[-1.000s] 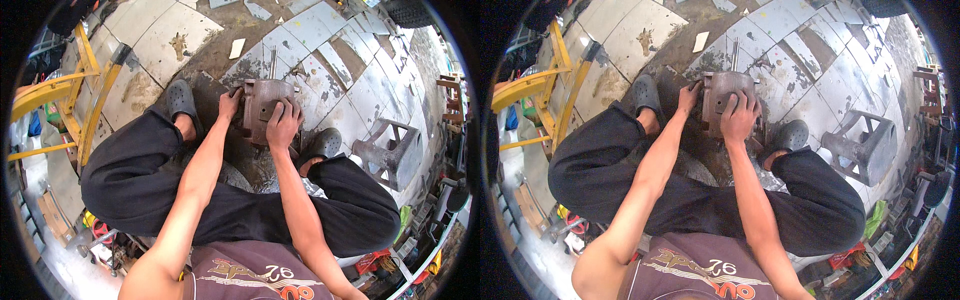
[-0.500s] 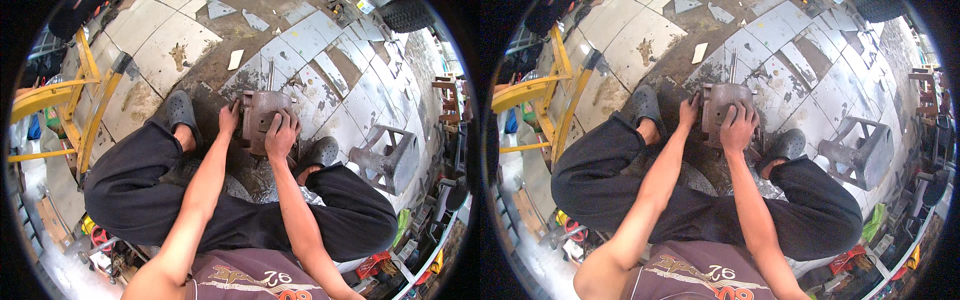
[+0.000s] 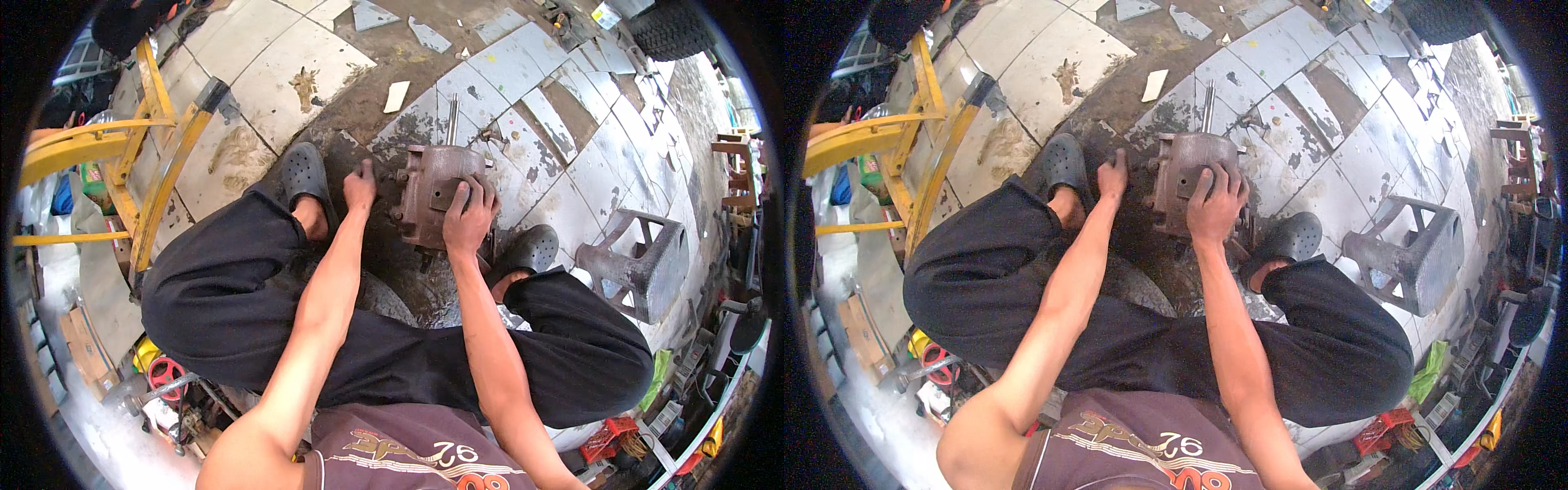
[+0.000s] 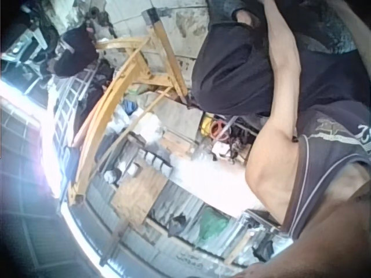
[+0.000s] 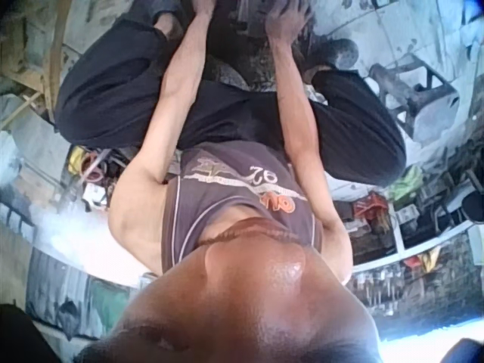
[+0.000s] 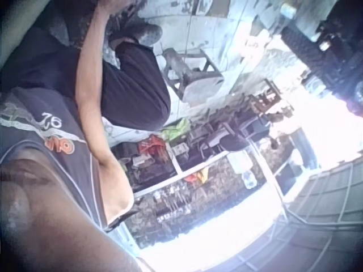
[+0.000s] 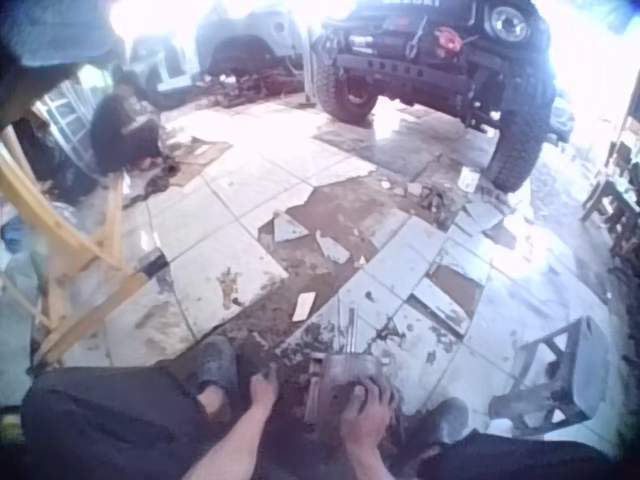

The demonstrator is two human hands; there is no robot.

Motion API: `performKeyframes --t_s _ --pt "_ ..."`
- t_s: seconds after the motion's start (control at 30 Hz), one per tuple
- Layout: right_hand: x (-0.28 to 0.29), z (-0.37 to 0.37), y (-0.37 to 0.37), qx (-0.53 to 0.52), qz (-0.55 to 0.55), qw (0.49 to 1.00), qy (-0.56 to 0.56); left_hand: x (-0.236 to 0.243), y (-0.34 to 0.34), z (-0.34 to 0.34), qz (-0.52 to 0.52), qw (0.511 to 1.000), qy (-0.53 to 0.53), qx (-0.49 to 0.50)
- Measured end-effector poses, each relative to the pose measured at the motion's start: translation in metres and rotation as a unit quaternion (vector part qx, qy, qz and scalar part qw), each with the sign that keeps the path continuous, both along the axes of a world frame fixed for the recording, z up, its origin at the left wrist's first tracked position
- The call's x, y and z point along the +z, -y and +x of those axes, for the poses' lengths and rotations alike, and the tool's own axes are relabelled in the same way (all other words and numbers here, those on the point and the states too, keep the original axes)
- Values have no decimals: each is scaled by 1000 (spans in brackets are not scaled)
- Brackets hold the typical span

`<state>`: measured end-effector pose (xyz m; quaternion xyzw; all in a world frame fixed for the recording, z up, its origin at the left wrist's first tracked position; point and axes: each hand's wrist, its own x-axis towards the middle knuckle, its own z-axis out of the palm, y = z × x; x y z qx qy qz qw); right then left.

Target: The person sits on the floor and manipulates a metal mechanical component, likely a brake caliper, using both hands. They repeatedly adjust and inspect the part, turning it over and pressing on its surfaces without using any visible tools.

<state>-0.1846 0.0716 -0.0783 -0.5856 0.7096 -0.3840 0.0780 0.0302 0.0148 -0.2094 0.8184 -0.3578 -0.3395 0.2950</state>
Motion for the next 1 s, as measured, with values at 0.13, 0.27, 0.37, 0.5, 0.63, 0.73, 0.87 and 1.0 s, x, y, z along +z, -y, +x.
performKeyframes --t_s 0.13,0.27,0.37,0.5,0.63,0.73,0.87,1.0 --pt "-4 -3 4 -8 -10 1000 0 6 -18 5 44 982 -93 161" --pt "-10 -7 3 -16 -8 1000 -5 36 -16 -13 55 951 -232 196" --pt "-10 -4 3 -15 -7 1000 2 48 -18 -13 -22 966 -240 91" --pt "-7 -2 3 -13 -6 1000 3 51 -17 -9 -78 986 -144 -18" --pt "-6 -1 3 -15 -1 1000 10 48 -16 -6 -114 991 -73 -18" --pt "-8 -3 3 -19 -1 1000 2 61 -15 -12 -87 977 -189 42" --pt "-7 -2 3 -17 -1 1000 2 68 -9 -9 -12 963 -259 73" --pt "-9 -3 3 -21 -2 1000 2 81 -7 -13 4 953 -301 47"
